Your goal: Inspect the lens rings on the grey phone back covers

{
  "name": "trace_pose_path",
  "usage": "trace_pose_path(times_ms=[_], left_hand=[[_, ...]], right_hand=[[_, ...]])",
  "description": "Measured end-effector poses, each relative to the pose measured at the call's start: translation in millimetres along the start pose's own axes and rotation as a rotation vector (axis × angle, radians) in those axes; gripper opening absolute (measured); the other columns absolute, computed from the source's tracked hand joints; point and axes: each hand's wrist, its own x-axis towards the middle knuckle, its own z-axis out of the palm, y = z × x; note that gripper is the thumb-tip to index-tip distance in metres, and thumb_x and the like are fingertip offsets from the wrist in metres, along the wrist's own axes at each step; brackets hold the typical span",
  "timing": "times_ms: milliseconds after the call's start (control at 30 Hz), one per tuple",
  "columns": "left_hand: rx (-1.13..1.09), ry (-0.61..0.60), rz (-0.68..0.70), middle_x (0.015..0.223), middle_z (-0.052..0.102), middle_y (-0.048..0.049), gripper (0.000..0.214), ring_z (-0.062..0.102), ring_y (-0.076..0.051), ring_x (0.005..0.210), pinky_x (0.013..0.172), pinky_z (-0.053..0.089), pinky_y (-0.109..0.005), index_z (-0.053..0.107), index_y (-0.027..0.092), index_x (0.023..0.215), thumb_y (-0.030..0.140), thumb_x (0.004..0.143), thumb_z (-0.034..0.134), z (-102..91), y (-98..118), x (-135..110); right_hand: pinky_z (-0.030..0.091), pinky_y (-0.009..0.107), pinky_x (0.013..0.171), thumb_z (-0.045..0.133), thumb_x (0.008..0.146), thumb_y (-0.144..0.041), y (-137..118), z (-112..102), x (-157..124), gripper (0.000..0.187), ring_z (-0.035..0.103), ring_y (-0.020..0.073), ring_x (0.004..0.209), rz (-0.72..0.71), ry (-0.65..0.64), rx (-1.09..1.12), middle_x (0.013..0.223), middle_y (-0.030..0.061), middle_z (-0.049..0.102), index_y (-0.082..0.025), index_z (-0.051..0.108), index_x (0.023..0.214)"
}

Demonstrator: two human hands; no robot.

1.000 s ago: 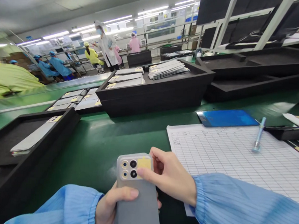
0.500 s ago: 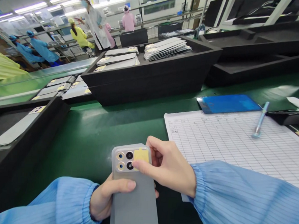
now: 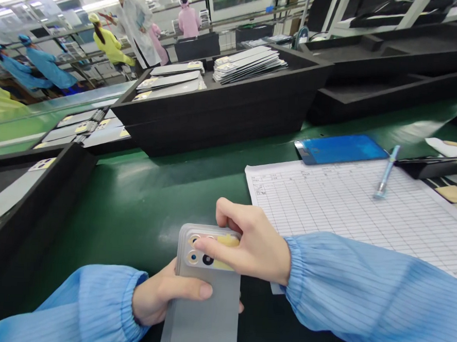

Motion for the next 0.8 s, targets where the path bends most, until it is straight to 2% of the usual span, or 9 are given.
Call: trace_pose_path(times_ms=[333,800], left_hand=[[0.035,-0.027,-0.02,0.089,0.068,-0.0142,0.032,0.064,-0.021,0.082,0.071,0.049,-0.03,0.059,0.009,0.099,0.01,0.067,0.055,0.4,1.4,-1.5],[-0.005,-0.02,-0.004,0.088,0.067,-0.0117,0.031,0.063,-0.023,0.084,0.072,0.049,-0.032,0.06,0.01,0.098,0.01,0.067,0.057,-1.3,0.6,-1.8]], right_hand=[[0.024,0.021,0.04,0.05,0.08,-0.032,4.2,-4.2,1.2,0.03,0.025,0.006,0.043,-0.029,-0.053,0.197,0.049,-0.0074,0.026,-0.019,0.035,0.058],[0.026,0.02,0.04,0.046,0.084,-0.032,3.0,-4.5,2.2,0.029,0.029,0.0054,0.043,0.004,-0.067,0.229,0.049,-0.007,0.031,-0.018,0.038,0.059]])
